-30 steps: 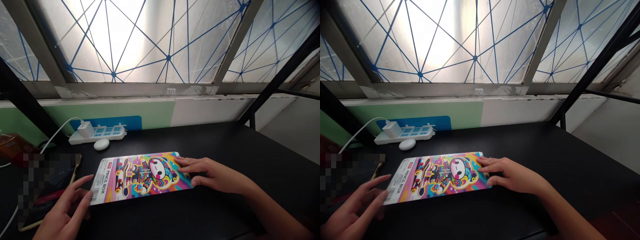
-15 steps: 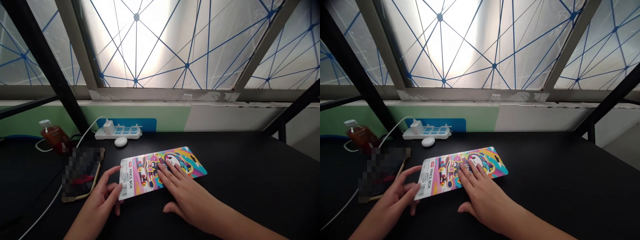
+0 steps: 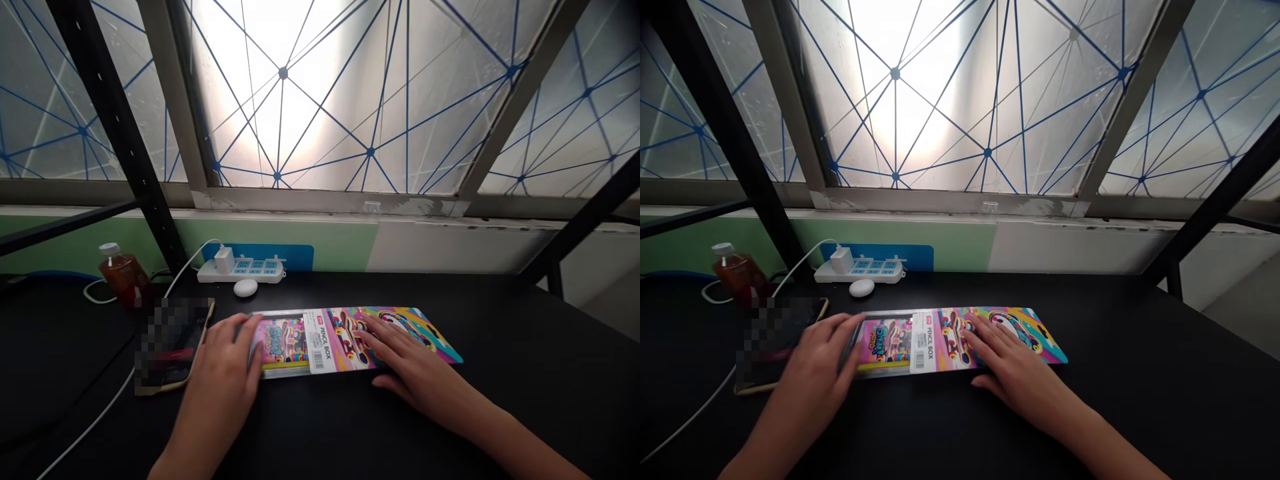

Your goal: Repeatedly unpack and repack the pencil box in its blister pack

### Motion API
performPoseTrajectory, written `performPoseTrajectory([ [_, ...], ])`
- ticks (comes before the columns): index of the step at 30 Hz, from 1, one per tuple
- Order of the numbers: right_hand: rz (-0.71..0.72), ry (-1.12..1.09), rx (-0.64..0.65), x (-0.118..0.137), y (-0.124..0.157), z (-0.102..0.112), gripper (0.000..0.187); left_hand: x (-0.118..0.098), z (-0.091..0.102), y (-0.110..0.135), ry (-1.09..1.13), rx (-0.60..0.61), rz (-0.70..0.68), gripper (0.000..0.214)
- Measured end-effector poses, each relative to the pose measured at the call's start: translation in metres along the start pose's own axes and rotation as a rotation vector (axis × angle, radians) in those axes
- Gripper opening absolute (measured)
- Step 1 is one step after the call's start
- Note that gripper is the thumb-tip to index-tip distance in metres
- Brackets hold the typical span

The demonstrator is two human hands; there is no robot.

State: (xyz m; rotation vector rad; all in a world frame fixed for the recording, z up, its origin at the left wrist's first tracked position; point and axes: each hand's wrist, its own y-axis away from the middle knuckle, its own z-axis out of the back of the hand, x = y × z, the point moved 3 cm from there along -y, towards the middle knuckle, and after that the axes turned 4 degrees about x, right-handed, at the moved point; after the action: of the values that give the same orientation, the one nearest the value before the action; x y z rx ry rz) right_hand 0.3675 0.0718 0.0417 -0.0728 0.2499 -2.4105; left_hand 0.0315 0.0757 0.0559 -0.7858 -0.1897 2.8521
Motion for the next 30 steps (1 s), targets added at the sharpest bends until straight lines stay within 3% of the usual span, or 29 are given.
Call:
performPoseTrajectory([
  [4,0.062,-0.014,0.012,0.011,-0.020,-0.012,0.085,-0.045,-0.020,-0.014,-0.046,0.256,-0.214,0.056],
  [8,0.056,0.013,-0.043,-0.011,-0.007,-0.017,0.080,-0.047,-0.027,-0.016,-0.096,0.432,-0.221,0.061],
  [14,0.053,0.075,-0.118,-0.041,0.037,-0.005,0.069,-0.021,-0.012,-0.019,-0.099,0.521,-0.155,0.064],
  [17,0.072,0.155,-0.176,-0.051,0.053,0.002,0.059,-0.019,-0.007,-0.029,-0.095,0.518,-0.145,0.062],
  [23,-0.069,0.318,-0.367,-0.078,0.073,0.024,0.064,-0.018,-0.003,-0.044,-0.102,0.480,-0.165,0.061],
  [27,-0.026,0.299,-0.373,-0.039,0.041,0.029,0.062,-0.021,0.003,-0.045,-0.068,0.445,-0.200,0.063],
  [30,0.109,0.179,-0.226,0.013,-0.002,0.021,0.051,-0.022,0.008,-0.044,-0.030,0.417,-0.218,0.061],
])
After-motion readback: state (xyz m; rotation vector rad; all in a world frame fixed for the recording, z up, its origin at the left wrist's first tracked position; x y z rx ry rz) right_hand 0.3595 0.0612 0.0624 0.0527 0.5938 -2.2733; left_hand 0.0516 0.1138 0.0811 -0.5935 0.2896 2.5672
